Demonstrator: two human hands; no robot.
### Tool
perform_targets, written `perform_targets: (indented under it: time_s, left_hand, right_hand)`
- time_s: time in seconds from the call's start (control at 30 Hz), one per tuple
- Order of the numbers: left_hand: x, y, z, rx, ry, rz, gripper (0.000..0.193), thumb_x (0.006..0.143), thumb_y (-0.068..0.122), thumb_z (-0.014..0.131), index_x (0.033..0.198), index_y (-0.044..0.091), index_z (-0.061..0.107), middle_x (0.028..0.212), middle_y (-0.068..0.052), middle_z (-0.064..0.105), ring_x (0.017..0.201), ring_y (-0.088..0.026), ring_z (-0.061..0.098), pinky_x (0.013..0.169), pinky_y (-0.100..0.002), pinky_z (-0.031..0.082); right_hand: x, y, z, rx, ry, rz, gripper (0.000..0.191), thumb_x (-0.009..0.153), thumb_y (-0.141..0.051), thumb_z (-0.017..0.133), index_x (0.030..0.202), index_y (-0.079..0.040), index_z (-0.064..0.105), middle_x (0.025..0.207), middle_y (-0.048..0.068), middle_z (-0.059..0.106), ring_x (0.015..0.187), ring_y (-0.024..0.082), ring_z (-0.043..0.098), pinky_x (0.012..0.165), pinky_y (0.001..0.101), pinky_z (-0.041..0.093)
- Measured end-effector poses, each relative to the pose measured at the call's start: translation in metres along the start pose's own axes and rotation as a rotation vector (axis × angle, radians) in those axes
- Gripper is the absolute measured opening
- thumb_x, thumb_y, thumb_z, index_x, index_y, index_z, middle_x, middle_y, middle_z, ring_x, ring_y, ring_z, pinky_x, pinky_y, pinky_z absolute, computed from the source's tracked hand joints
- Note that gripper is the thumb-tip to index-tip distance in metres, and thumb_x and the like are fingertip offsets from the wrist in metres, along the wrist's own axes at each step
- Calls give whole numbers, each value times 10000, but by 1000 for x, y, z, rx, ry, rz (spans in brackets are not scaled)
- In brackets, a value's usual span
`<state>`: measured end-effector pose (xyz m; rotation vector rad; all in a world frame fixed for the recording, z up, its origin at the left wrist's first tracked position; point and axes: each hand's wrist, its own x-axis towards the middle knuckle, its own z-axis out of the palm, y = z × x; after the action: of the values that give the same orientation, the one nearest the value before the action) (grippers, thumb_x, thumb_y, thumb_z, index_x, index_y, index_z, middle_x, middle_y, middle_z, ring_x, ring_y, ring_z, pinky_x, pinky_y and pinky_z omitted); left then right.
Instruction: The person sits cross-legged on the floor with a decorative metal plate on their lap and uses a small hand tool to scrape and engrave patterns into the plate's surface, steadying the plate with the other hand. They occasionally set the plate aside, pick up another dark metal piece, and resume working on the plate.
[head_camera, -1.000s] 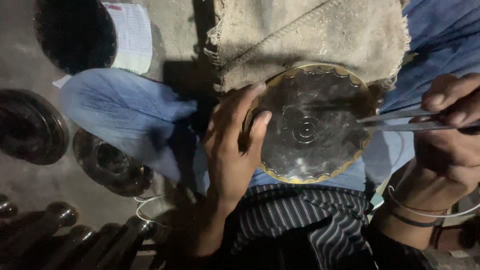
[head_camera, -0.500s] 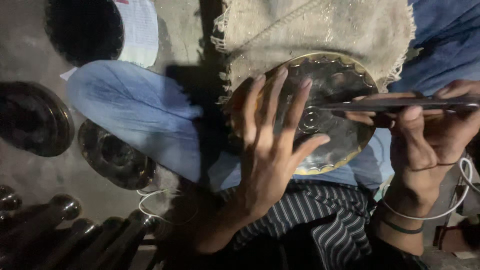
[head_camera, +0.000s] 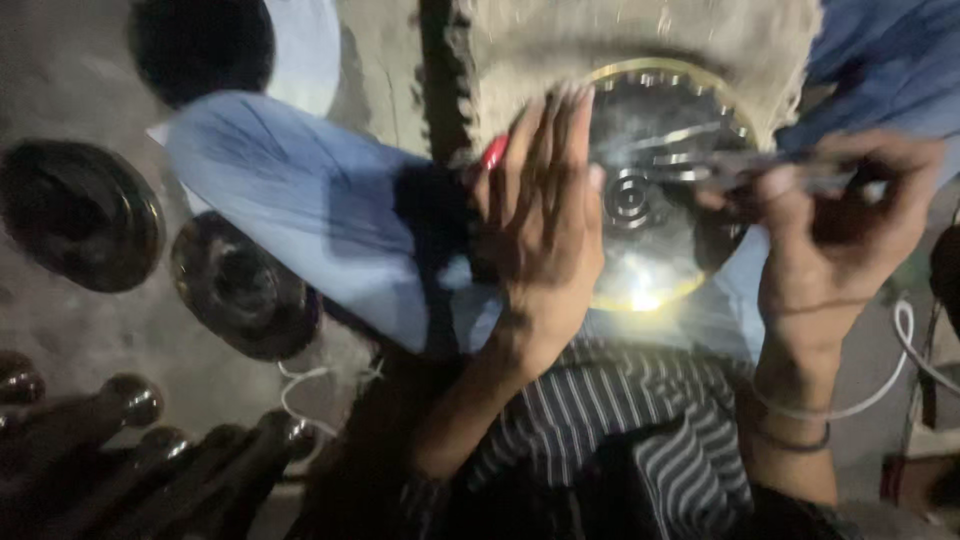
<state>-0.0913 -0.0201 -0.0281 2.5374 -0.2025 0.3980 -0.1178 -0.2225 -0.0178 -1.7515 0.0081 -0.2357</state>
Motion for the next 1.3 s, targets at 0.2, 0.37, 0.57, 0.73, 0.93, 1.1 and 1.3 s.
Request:
perform_targets:
  time_s: [0.2,0.37,0.57,0.73,0.93,1.1,1.3]
  left_hand:
    - [2,-2,-10,-96,-87,37,1131,834,632,797,1646,101,217,1701,-97,341,1604,-273,316,1317,-484,247]
    - [1,0,-9,-85,-75,45,1128,870,602,828,1642,95,180,1695,-89,313,1577,-259,302,1288,-458,233]
    - [0,-1,2,-71,-38,21,1161,899,608,828,1673,74,147,1674,-116,296,1566,-270,295,1283,-482,227]
    - [1,-2,0,-64,-58,35,1222,833,662,830,1638,65,130,1694,-119,265,1585,-280,274,1307,-503,213]
    - [2,-3,-12,-99,-153,30,1347,745,706,829,1663,69,78,1744,-130,210,1636,-308,233,1332,-545,198]
    - [4,-3,-10,-109,-135,52,1358,745,727,820,1658,70,57,1739,-130,178,1629,-302,212,1330,-562,182]
    - [2,-3,-8,-96,-160,24,1373,737,729,818,1660,62,51,1746,-125,174,1633,-299,210,1329,-559,185]
  right_hand:
    - [6,-17,10,-290,-34,-51,241,1103,57,756,1164,63,523,1033,177,673,916,165,663,820,231,562]
    - [10,-22,17,-153,-43,106,395,1026,4,760,1285,15,463,1054,76,623,877,77,651,747,178,539]
    - [7,-13,13,-139,-66,60,398,1132,15,743,1337,9,402,1109,71,595,913,89,640,803,178,555]
    - [5,-15,13,-194,-30,72,419,1077,2,721,1346,10,400,1075,91,603,857,95,642,695,176,512]
    - [11,-23,16,-223,-69,57,431,1087,33,738,1361,24,406,1102,112,626,911,111,705,722,191,567]
    - [17,-28,17,-309,-119,-51,437,1066,52,736,1365,37,417,1017,130,684,876,143,734,690,200,574]
    - [16,-28,17,-402,-118,-87,399,1044,71,777,1279,63,455,1005,174,687,852,163,719,686,213,564]
